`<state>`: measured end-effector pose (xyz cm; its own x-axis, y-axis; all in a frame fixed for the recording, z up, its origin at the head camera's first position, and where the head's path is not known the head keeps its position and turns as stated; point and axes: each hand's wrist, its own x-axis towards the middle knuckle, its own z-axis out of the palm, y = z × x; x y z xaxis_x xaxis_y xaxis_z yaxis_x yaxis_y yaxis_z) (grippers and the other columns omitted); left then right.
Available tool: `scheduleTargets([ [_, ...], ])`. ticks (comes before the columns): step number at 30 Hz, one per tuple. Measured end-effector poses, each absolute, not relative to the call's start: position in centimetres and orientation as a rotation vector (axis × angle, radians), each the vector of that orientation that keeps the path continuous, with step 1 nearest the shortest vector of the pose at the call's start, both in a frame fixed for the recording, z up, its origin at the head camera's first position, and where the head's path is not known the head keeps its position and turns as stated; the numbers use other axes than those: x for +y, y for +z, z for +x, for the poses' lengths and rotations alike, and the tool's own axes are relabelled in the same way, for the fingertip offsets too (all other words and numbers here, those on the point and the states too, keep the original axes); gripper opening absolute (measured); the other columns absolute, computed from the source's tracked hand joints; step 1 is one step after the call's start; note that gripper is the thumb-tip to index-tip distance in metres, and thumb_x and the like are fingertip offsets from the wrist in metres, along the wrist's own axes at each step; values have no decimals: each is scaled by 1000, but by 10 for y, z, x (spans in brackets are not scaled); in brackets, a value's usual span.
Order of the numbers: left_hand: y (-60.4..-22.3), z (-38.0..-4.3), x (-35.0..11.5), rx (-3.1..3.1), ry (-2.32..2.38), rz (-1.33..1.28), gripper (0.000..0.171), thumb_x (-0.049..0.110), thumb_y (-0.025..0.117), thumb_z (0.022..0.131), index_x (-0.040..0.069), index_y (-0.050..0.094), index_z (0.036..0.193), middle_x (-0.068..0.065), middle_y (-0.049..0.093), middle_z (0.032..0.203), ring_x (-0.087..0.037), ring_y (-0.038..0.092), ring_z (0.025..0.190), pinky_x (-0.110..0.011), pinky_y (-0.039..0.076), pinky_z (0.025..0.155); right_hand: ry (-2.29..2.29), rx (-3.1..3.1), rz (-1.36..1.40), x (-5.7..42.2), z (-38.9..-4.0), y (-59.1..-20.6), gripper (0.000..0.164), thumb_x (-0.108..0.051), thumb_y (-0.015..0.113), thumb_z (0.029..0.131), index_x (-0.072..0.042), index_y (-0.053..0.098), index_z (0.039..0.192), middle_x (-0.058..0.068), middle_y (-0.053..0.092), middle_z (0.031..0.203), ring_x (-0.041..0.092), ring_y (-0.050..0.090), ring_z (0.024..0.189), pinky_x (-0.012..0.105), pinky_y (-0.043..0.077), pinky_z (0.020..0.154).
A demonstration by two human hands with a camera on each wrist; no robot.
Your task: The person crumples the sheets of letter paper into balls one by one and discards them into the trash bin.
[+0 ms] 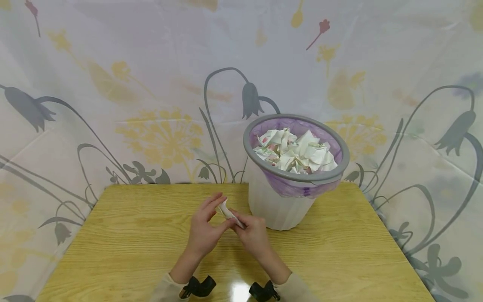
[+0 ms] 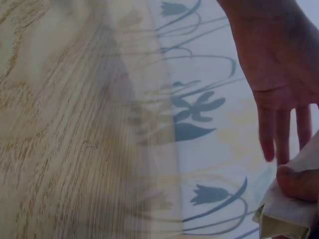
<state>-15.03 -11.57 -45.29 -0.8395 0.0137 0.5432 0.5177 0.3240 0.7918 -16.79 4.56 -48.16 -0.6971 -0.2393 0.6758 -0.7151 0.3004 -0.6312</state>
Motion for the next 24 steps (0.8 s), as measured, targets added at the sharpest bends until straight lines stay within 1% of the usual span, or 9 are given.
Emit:
scheduleTargets([
  [3, -454, -150, -113, -2121, -1585, -431, 50, 4, 79, 85, 8, 64, 133, -12, 57, 139, -28, 55, 124, -46, 57, 81, 1380, -2105, 828, 45, -168, -481, 37, 3, 82, 78, 1, 74, 114, 14, 74, 102, 23, 72, 89, 25, 57, 71],
  [4, -455, -151, -112, -2101, -1608, -419, 48, 2, 77, 87, 7, 64, 132, -13, 59, 137, -25, 63, 111, -39, 59, 73, 1387, -2102, 826, 45, -167, -480, 38, 3, 82, 77, 1, 73, 115, 14, 74, 102, 23, 72, 88, 25, 58, 70],
  [7, -456, -152, -112, -2048, -1635, -371, 40, -4, 72, 88, 2, 67, 128, -18, 65, 126, -21, 67, 91, -28, 56, 58, 1406, -2108, 833, 45, -166, -479, 42, 1, 84, 75, 0, 74, 116, 13, 74, 102, 24, 73, 88, 27, 58, 68],
  [10, -457, -154, -115, -2022, -1682, -321, 35, -1, 73, 88, 4, 70, 123, -16, 69, 116, -16, 65, 78, -24, 53, 53, 1436, -2139, 854, 47, -165, -477, 41, -1, 83, 77, 0, 73, 117, 14, 74, 105, 24, 73, 88, 29, 59, 68],
  [11, -457, -154, -116, -2023, -1697, -296, 33, 1, 73, 88, 5, 72, 121, -14, 70, 115, -15, 67, 83, -24, 54, 56, 1443, -2160, 863, 47, -164, -476, 41, -3, 82, 79, 0, 72, 119, 14, 73, 107, 24, 72, 89, 28, 58, 69],
  [13, -458, -155, -119, -2021, -1734, -235, 28, 6, 73, 89, 8, 74, 117, -10, 72, 112, -13, 64, 73, -21, 51, 54, 1482, -2209, 889, 49, -163, -475, 42, -5, 79, 83, 1, 69, 123, 15, 72, 109, 24, 72, 88, 26, 58, 68],
  [17, -459, -156, -124, -2025, -1784, -142, 23, 12, 73, 90, 8, 76, 112, -7, 73, 111, -14, 60, 65, -20, 44, 49, 1559, -2308, 916, 52, -160, -474, 43, -8, 72, 89, 3, 63, 130, 17, 70, 115, 26, 71, 90, 25, 57, 70],
  [20, -460, -157, -126, -2045, -1794, -151, 24, 13, 74, 90, 8, 76, 113, -7, 72, 114, -16, 64, 76, -22, 45, 47, 1618, -2325, 890, 54, -159, -474, 40, -6, 70, 91, 2, 64, 129, 17, 70, 116, 28, 71, 92, 28, 57, 72],
  [24, -462, -160, -126, -2102, -1768, -207, 21, 14, 73, 91, 7, 75, 111, -8, 72, 111, -18, 65, 95, -23, 52, 59, 1651, -2300, 853, 55, -160, -474, 33, -2, 70, 90, 2, 69, 122, 17, 71, 113, 28, 71, 93, 30, 58, 73],
])
